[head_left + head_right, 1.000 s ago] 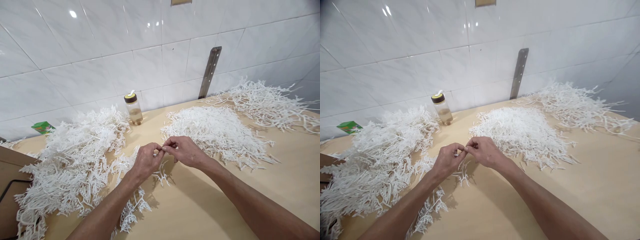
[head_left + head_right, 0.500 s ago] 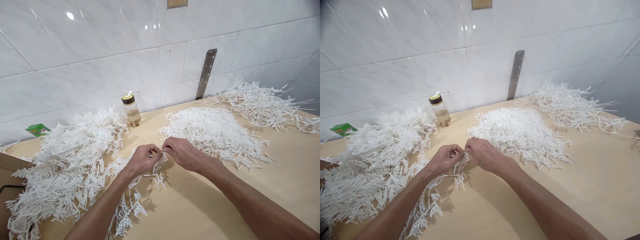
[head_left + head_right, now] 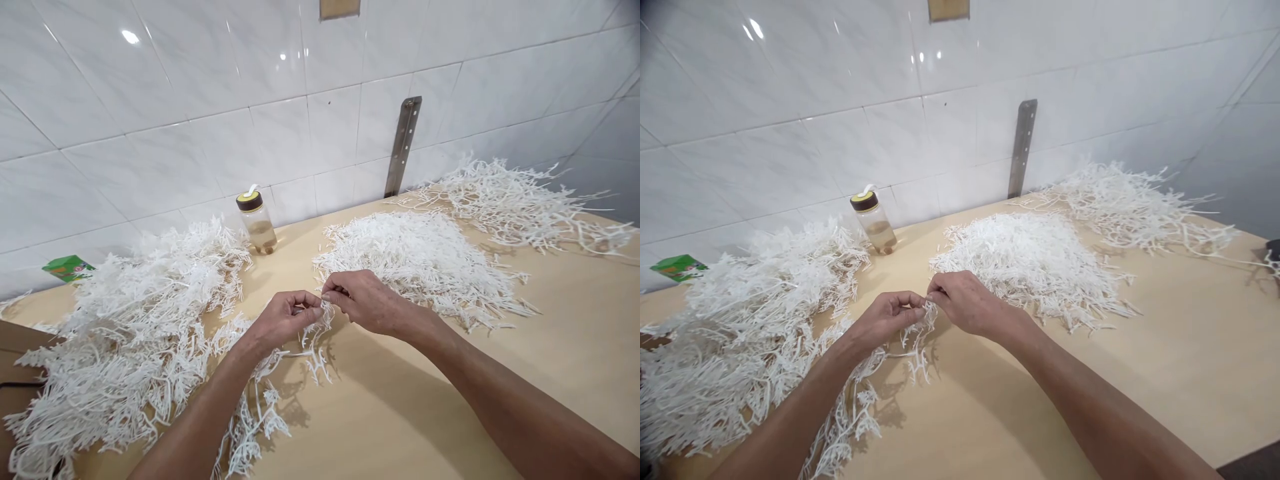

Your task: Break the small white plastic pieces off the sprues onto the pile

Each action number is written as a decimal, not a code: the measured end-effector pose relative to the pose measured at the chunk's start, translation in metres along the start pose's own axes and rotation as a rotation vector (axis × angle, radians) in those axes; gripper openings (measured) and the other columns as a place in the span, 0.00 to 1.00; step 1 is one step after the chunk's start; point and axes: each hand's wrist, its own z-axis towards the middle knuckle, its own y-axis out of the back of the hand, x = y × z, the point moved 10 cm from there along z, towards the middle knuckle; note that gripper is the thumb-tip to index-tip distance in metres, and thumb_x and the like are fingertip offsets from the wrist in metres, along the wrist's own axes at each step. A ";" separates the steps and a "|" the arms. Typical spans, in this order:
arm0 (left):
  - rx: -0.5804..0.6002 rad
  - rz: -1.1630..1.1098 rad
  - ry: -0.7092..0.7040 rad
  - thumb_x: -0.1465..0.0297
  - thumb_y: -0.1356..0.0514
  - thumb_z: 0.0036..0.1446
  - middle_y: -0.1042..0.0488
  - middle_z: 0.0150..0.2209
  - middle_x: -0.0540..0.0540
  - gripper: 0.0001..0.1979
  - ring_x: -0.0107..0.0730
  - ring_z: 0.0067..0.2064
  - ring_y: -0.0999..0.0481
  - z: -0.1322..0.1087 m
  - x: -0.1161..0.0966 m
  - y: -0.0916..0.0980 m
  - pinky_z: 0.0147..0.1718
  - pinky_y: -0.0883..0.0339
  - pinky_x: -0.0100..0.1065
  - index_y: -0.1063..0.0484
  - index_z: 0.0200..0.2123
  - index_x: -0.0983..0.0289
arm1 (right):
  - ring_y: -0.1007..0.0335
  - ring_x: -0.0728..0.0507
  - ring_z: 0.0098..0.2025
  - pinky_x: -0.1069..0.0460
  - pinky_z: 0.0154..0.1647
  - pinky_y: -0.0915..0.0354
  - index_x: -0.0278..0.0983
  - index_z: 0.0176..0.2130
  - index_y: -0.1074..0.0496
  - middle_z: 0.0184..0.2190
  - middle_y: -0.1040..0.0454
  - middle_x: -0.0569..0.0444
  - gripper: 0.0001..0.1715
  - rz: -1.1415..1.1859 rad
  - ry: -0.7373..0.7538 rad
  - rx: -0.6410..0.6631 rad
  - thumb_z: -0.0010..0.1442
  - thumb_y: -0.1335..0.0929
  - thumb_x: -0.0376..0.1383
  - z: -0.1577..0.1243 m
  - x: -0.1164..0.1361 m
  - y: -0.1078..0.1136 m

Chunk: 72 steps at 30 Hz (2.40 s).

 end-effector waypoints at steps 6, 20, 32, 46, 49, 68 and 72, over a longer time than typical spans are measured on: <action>-0.036 -0.063 0.124 0.64 0.33 0.46 0.27 0.24 0.51 0.14 0.24 0.23 0.34 -0.001 0.007 0.005 0.22 0.43 0.25 0.22 0.35 0.67 | 0.33 0.49 0.29 0.53 0.31 0.42 0.37 0.34 0.25 0.29 0.24 0.54 0.12 -0.024 0.020 0.024 0.64 0.38 0.31 -0.001 0.006 -0.001; -0.216 0.314 -0.063 0.66 0.37 0.50 0.20 0.32 0.55 0.09 0.34 0.33 0.23 0.005 0.005 0.014 0.34 0.30 0.32 0.21 0.32 0.65 | 0.30 0.45 0.36 0.51 0.38 0.39 0.35 0.36 0.25 0.34 0.24 0.50 0.12 -0.208 0.068 -0.046 0.65 0.38 0.29 -0.002 0.004 -0.007; -0.296 0.312 -0.119 0.64 0.39 0.53 0.28 0.24 0.50 0.09 0.27 0.26 0.31 0.002 -0.004 0.016 0.25 0.37 0.28 0.26 0.26 0.64 | 0.31 0.46 0.35 0.52 0.39 0.41 0.35 0.39 0.25 0.34 0.25 0.48 0.13 -0.327 0.092 -0.029 0.67 0.38 0.29 -0.002 0.014 -0.010; -0.202 0.297 -0.096 0.69 0.38 0.51 0.26 0.26 0.50 0.05 0.27 0.28 0.29 0.003 0.001 0.004 0.29 0.36 0.28 0.27 0.28 0.64 | 0.35 0.46 0.34 0.53 0.34 0.44 0.33 0.39 0.29 0.35 0.30 0.48 0.11 -0.521 0.116 0.027 0.62 0.38 0.22 -0.001 0.006 -0.030; -0.147 0.201 -0.037 0.67 0.37 0.50 0.26 0.26 0.51 0.07 0.27 0.28 0.30 0.002 0.007 -0.002 0.28 0.37 0.28 0.28 0.28 0.65 | 0.36 0.46 0.32 0.52 0.31 0.45 0.31 0.39 0.29 0.36 0.29 0.46 0.15 -0.596 0.006 -0.076 0.60 0.40 0.18 0.006 -0.005 -0.016; -0.340 0.173 -0.116 0.63 0.35 0.51 0.23 0.28 0.53 0.10 0.28 0.28 0.27 0.000 -0.001 0.014 0.28 0.34 0.28 0.25 0.29 0.65 | 0.26 0.46 0.34 0.52 0.34 0.36 0.39 0.36 0.21 0.35 0.20 0.53 0.10 0.023 -0.071 -0.038 0.62 0.33 0.39 0.001 -0.003 -0.009; -0.299 0.120 -0.094 0.64 0.36 0.52 0.28 0.25 0.50 0.10 0.26 0.27 0.30 0.000 -0.001 0.012 0.27 0.37 0.27 0.26 0.30 0.66 | 0.28 0.47 0.32 0.53 0.34 0.38 0.37 0.33 0.22 0.31 0.21 0.54 0.09 -0.004 -0.053 -0.099 0.60 0.33 0.33 0.002 -0.003 -0.006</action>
